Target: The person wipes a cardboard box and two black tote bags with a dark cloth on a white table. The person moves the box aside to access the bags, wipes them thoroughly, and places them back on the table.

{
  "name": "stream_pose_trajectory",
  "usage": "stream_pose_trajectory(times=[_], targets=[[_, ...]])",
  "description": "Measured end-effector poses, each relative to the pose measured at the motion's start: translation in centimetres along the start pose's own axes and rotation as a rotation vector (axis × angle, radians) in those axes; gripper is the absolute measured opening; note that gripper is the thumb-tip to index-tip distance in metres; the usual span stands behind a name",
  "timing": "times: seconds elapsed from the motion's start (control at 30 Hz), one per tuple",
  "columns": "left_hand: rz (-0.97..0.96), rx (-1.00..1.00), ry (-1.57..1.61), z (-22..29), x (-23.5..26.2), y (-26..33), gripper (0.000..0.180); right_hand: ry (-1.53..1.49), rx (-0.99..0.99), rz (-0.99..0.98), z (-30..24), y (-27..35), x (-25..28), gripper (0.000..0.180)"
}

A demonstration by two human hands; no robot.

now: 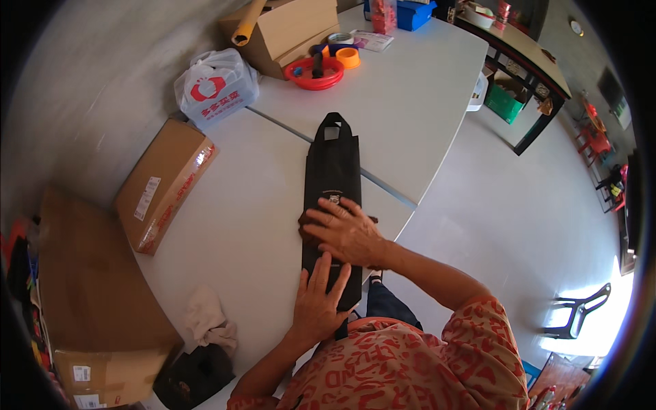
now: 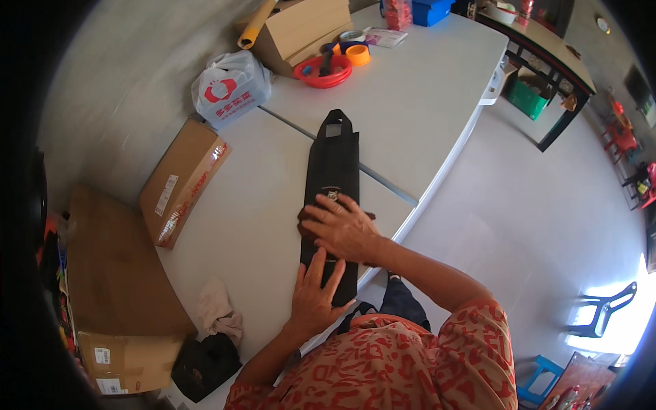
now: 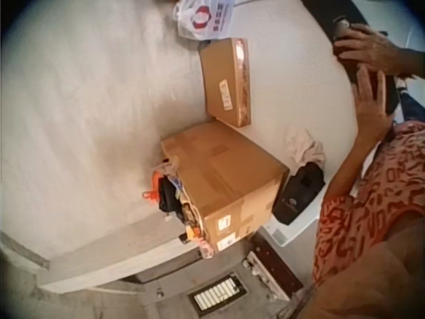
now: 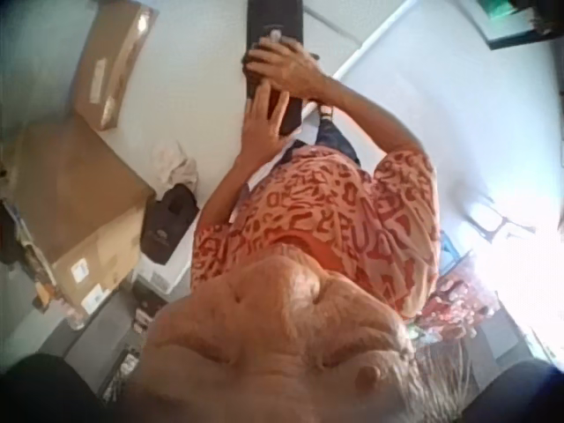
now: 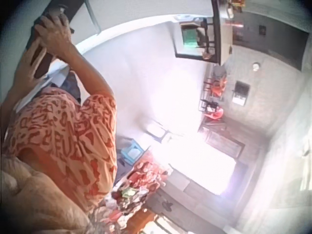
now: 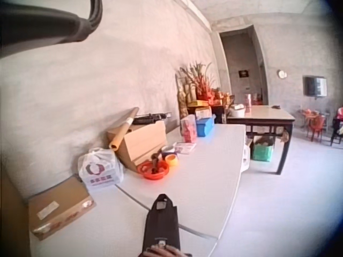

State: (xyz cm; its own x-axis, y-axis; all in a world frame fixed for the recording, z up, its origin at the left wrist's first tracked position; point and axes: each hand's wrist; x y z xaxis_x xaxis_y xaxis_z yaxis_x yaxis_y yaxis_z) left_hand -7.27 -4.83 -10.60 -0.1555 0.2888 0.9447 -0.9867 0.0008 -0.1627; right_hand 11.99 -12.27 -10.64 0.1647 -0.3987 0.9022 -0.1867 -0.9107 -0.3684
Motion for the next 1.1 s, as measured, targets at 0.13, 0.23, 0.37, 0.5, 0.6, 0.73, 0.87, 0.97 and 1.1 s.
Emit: stream_pose_trajectory(times=[0.13, 0.23, 0.37, 0.5, 0.6, 0.73, 0.87, 0.97, 1.1], targets=[[-0.015, 0.019, 0.01, 0.1, 0.4, -0.2, 0.075, 0.023, -0.085, 0.052, 3.0, -2.2, -0.9, 0.044], [0.0, 0.033, 0.023, 0.4, 0.5, -0.4, 0.088, 0.081, -0.115, 0.112, 5.7, -3.5, -1.5, 0.042], [0.013, 0.048, 0.037, 0.5, 0.5, -0.4, 0.084, 0.127, -0.144, 0.173, 8.5, -5.4, -1.9, 0.04], [0.008, 0.059, 0.061, 0.6, 0.7, -0.3, 0.081, 0.18, -0.272, 0.22, 11.1, -7.5, -2.4, 0.04], [0.019, 0.049, 0.065, 0.6, 0.8, -0.5, 0.083, 0.206, -0.34, 0.254, 12.4, -8.5, -3.0, 0.039], [-0.001, 0.018, 0.029, 0.5, 0.7, -0.5, 0.068, 0.147, -0.224, 0.25, 12.3, -7.4, -3.5, 0.037], [0.013, 0.006, 0.02, 0.3, 0.3, -0.3, 0.074, 0.117, -0.049, 0.18, 8.1, -4.9, -2.3, 0.037], [0.066, -0.004, 0.024, 0.4, 0.1, -0.2, 0.075, 0.056, 0.027, 0.091, 4.2, -2.9, -1.1, 0.037], [0.138, 0.007, 0.062, 0.2, -0.7, 0.2, 0.072, -0.069, 0.078, 0.023, 1.1, 0.0, -0.7, 0.042]])
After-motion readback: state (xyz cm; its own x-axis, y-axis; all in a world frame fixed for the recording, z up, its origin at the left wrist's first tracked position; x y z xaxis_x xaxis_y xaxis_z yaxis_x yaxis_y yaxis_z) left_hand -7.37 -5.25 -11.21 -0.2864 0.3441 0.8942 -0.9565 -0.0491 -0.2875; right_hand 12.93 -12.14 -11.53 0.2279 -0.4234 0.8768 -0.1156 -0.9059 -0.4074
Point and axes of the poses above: each hand's wrist, its own y-axis away from the middle knuckle, its own x-axis out of the back of the hand, z = x × y
